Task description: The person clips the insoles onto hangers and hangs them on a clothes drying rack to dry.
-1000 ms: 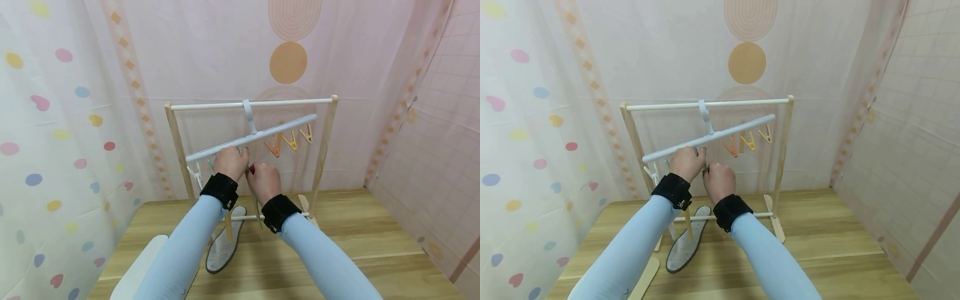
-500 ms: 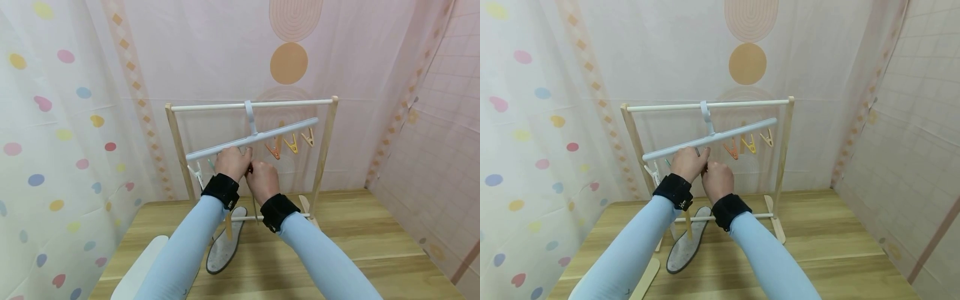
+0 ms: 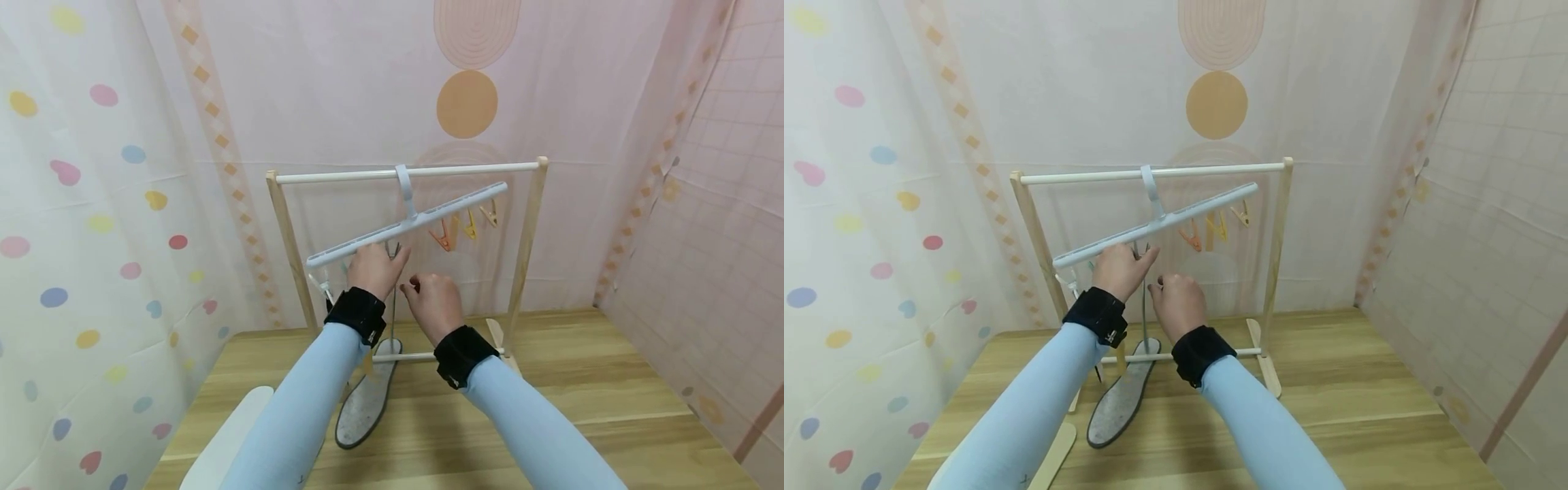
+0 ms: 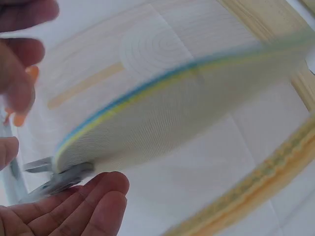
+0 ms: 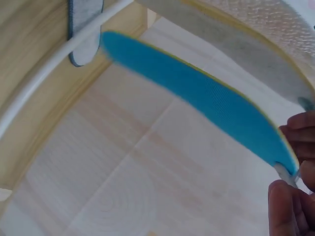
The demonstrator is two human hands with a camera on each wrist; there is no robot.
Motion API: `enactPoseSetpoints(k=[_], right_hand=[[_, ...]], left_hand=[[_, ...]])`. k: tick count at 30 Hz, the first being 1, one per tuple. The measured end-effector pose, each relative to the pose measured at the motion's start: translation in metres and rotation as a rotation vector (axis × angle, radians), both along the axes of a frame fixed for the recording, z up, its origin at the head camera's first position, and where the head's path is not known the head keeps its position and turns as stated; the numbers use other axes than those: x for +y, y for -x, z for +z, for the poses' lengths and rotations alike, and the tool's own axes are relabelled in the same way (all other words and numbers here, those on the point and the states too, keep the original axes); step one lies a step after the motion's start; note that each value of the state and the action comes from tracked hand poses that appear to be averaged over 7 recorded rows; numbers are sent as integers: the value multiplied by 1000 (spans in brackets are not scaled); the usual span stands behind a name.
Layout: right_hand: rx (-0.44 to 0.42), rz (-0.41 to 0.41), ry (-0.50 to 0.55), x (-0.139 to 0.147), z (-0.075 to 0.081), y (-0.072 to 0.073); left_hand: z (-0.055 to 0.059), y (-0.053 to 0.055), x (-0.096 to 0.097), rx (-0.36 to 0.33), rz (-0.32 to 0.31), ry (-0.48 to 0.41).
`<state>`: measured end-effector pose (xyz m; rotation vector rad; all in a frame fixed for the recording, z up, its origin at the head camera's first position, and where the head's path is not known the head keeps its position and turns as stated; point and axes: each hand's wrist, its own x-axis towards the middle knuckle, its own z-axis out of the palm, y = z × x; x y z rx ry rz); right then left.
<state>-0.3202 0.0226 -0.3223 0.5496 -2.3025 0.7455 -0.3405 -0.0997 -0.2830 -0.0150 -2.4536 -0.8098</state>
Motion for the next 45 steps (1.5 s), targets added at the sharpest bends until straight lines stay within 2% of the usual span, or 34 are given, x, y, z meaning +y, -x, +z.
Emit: enactPoseSetpoints(k=[7, 15, 21, 31, 36, 41, 45], right_hand=[[-63, -25, -1, 16, -16, -3], [-112, -40, 15, 36, -41, -9], [-162, -49, -5, 49, -59, -17], [-323, -9, 1, 72, -90, -37], [-327, -18, 15, 83, -100, -44], [-318, -38, 2, 94, -103, -47], [-356, -58, -3, 98, -106, -49]], left_hand=[[-9, -4, -4, -3, 5, 25], [-21, -13, -10, -75, -59, 29], [-33, -22, -14, -37, -50, 98], [-65, -35, -24, -11, -64, 121], [-80, -40, -27, -9, -49, 124], [-91, -47, -27, -58, -40, 118], [-102, -55, -27, -124, -44, 155]])
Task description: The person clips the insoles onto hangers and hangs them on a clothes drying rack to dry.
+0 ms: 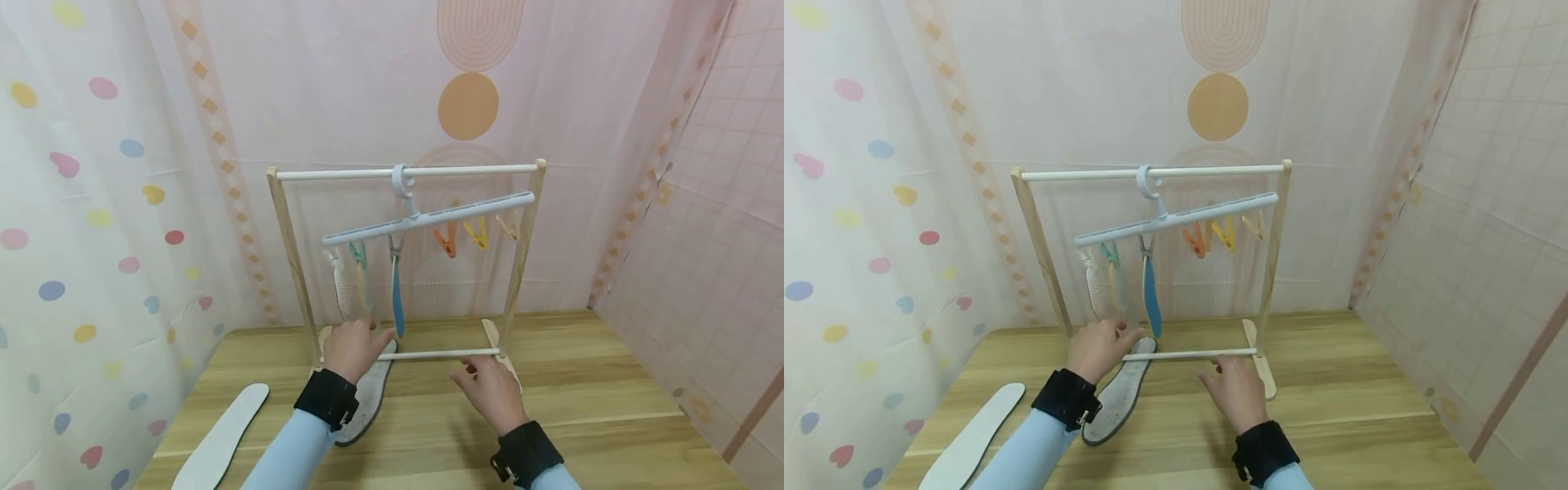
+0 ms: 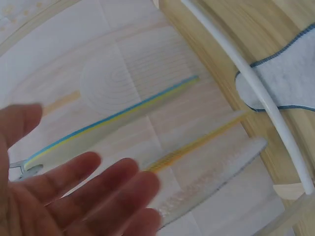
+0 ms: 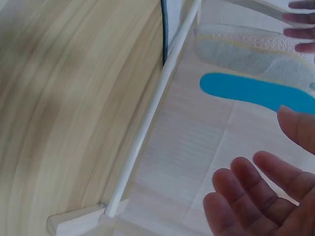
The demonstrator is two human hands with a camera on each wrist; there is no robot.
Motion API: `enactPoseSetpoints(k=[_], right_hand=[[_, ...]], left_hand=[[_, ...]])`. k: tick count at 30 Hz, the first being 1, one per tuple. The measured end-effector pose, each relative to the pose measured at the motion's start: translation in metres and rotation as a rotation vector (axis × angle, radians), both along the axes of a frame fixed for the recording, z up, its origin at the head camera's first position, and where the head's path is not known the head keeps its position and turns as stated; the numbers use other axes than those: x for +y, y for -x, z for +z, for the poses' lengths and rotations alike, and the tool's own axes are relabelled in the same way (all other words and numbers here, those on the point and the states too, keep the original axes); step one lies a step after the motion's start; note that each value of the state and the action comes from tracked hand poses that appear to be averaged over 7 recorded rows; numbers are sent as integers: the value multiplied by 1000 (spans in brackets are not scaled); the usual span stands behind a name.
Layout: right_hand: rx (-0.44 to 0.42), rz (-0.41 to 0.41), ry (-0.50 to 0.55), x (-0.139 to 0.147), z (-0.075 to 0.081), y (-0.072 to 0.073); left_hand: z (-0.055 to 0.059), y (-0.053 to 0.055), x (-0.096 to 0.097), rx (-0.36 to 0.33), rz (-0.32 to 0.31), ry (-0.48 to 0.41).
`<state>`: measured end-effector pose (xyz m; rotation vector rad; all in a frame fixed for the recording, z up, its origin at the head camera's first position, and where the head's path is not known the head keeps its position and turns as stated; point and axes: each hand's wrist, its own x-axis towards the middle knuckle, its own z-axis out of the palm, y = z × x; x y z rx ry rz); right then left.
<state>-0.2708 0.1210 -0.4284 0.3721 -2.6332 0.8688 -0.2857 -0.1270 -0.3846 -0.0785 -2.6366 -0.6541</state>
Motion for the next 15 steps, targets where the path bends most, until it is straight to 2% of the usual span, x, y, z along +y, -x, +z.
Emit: enactPoseSetpoints(k=[3, 6, 10, 15], right_hand=[[-32, 16, -21, 4, -2, -2], [-36, 48, -65, 8, -3, -5], [-37, 66, -125, 12, -3, -7], [-79, 68, -176, 16, 0, -11]], left_hand=[[-10, -6, -2, -46, -25, 14], [-19, -13, -6, -47, -39, 48], [-27, -24, -12, -54, -16, 127], [-39, -37, -21, -123, 7, 160]])
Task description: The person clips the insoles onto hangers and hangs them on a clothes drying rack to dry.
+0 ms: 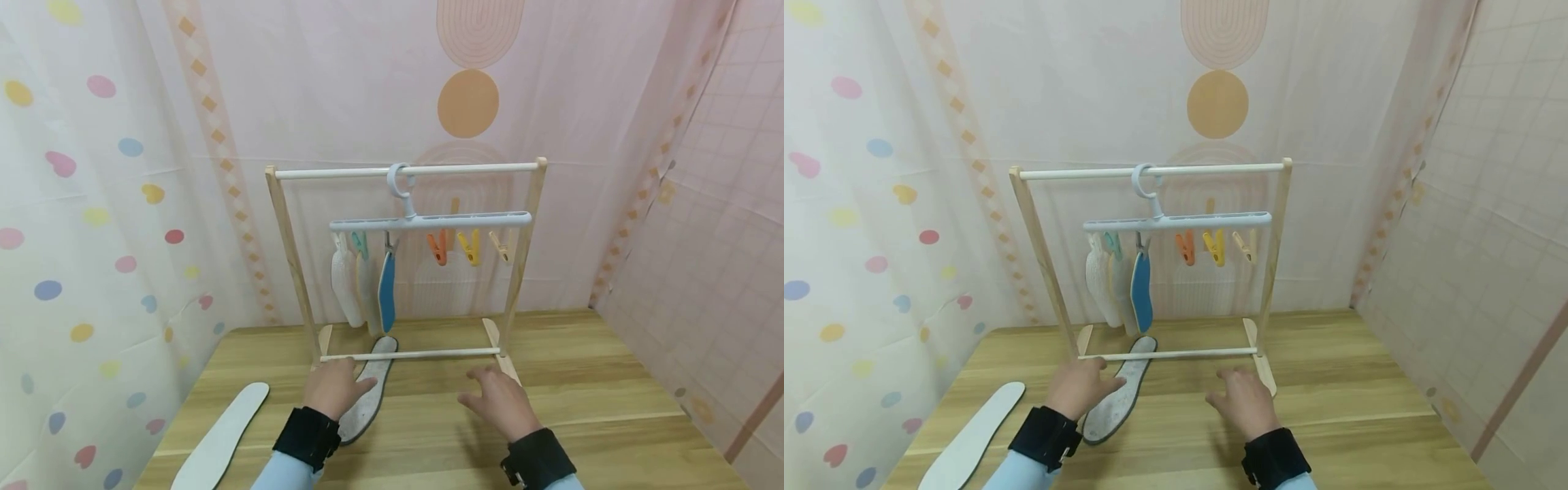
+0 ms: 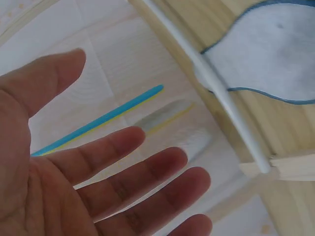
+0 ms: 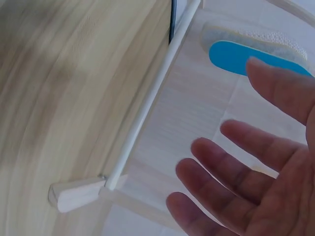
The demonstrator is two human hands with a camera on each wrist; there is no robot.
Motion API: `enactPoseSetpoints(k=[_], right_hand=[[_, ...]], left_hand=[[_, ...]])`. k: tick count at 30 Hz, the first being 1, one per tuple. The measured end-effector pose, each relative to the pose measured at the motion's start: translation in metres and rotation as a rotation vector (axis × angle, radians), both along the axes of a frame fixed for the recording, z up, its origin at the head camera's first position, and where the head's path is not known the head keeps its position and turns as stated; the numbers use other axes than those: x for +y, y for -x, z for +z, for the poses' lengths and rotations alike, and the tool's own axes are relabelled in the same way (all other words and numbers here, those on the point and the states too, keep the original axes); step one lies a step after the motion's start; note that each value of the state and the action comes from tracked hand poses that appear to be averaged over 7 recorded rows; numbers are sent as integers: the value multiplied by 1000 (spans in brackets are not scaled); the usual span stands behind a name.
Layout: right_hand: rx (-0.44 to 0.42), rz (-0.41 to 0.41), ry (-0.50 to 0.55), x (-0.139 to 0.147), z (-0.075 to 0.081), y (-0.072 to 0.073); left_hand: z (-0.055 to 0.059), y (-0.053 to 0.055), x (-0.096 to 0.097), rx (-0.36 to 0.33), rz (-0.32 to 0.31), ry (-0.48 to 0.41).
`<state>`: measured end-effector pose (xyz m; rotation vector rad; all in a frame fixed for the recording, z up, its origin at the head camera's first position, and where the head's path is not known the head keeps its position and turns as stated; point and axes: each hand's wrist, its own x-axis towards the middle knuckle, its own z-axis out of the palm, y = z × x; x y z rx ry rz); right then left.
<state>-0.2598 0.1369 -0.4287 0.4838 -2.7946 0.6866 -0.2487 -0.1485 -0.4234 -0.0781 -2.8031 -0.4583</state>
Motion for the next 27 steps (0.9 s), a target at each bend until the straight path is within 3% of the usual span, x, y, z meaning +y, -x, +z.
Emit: enactPoseSetpoints(k=[9, 20, 27], right_hand=[[-76, 55, -26, 3, -6, -2], [-181, 116, -28, 5, -10, -3], [-186, 113, -63, 7, -16, -6]], left_hand=[[-23, -19, -19, -125, 34, -13], [-46, -30, -30, -191, 107, 14], [-60, -39, -33, -232, 145, -20]])
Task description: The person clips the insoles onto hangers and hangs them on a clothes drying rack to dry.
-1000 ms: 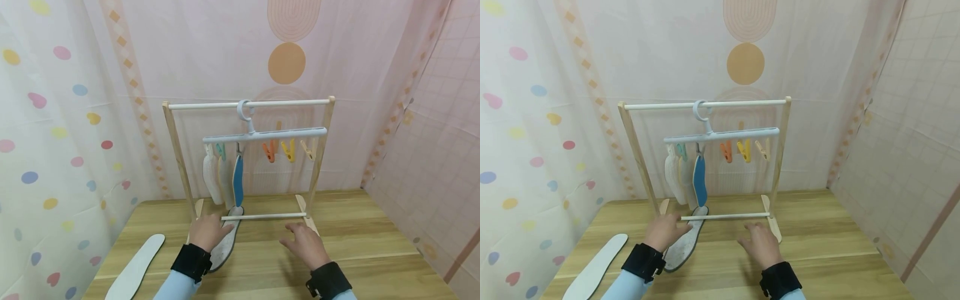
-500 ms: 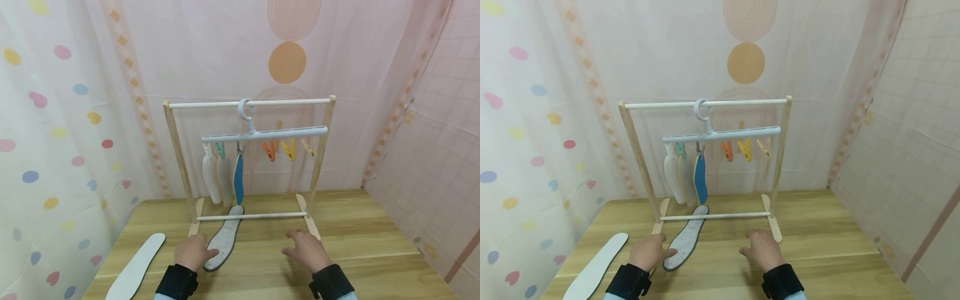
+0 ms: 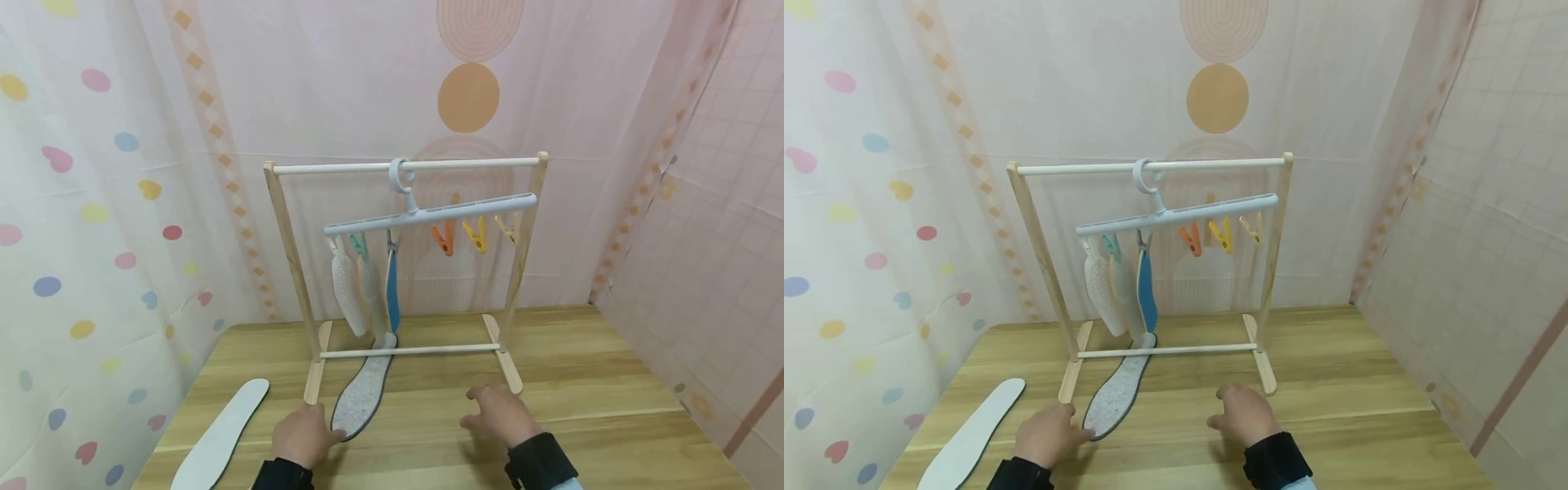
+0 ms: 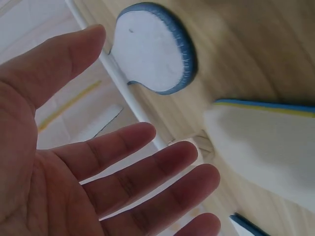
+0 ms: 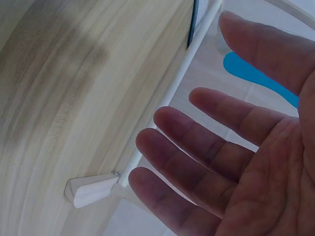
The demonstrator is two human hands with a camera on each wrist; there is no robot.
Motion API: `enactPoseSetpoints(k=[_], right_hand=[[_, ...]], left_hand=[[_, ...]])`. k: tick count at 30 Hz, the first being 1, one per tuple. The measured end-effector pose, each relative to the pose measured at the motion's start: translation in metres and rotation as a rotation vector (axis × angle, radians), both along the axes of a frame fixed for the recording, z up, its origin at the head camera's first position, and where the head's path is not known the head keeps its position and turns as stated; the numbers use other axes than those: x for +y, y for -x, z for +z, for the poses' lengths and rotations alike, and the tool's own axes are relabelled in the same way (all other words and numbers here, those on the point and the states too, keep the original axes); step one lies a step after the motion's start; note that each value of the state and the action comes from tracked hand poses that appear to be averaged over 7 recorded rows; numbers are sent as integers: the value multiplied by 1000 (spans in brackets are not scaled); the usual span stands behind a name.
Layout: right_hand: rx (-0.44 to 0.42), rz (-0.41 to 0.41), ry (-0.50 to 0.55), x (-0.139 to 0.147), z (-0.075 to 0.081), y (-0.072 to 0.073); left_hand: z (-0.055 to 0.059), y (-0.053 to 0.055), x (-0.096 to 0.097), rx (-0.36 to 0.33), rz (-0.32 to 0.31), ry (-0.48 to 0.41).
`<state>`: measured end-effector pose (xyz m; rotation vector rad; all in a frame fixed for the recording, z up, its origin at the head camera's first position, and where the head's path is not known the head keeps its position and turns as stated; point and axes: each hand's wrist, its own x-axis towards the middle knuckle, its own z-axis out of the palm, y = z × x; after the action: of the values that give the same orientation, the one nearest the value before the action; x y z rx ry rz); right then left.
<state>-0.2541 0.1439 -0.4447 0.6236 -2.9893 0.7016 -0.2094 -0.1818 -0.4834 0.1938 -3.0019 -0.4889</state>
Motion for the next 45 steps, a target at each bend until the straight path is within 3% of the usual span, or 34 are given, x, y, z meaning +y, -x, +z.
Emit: enactPoseSetpoints(k=[8, 15, 26, 38, 45], right_hand=[[-10, 4, -4, -1, -3, -1], [-36, -1, -5, -3, -6, -2], [-48, -4, -13, -1, -9, 0], [-62, 16, 0, -2, -14, -1], [-61, 14, 3, -1, -14, 0]], left_hand=[[-12, -2, 3, 18, 33, -11], [-18, 6, 9, 63, 75, 31], [-29, 20, 15, 98, 83, 83], [-41, 27, 17, 63, 104, 132], [-45, 28, 20, 113, 95, 124]])
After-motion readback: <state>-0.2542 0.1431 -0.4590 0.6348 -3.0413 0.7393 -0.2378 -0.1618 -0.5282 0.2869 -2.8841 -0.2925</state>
